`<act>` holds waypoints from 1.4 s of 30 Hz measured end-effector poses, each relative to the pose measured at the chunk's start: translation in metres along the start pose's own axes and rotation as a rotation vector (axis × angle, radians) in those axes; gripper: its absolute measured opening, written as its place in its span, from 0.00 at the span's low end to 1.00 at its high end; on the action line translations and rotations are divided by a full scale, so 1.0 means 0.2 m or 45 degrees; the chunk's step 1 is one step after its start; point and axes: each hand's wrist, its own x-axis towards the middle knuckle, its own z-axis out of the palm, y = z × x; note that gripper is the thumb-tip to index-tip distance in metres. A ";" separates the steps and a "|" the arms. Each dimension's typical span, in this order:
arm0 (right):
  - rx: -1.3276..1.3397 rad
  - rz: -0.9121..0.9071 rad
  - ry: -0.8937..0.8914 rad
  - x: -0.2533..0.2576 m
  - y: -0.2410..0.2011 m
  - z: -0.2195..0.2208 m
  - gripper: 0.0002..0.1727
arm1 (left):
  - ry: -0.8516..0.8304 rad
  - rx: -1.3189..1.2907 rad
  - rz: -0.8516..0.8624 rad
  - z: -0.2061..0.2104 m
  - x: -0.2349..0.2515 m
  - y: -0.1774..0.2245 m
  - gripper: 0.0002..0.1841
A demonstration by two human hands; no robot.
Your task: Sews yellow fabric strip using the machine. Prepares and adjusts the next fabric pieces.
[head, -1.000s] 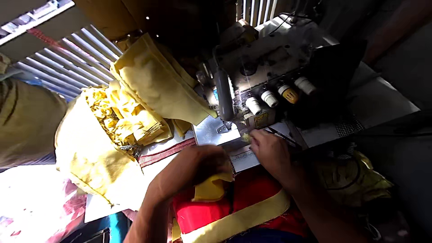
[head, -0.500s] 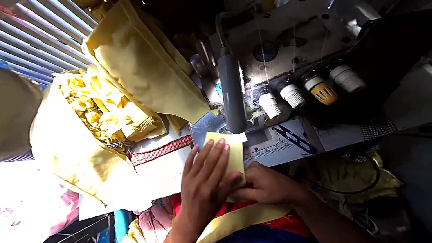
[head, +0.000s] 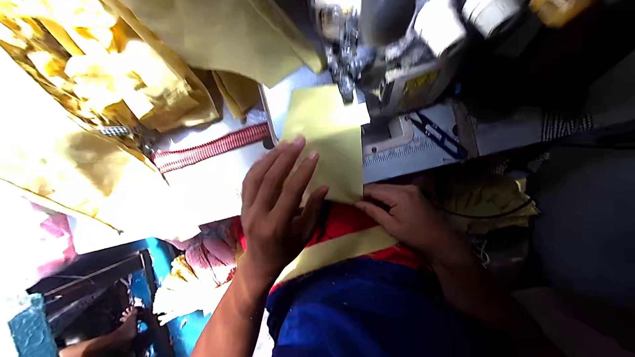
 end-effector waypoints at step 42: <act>0.399 0.228 -0.761 -0.28 0.24 -0.76 0.12 | -0.639 -1.085 -1.049 -0.71 -1.13 -0.56 0.09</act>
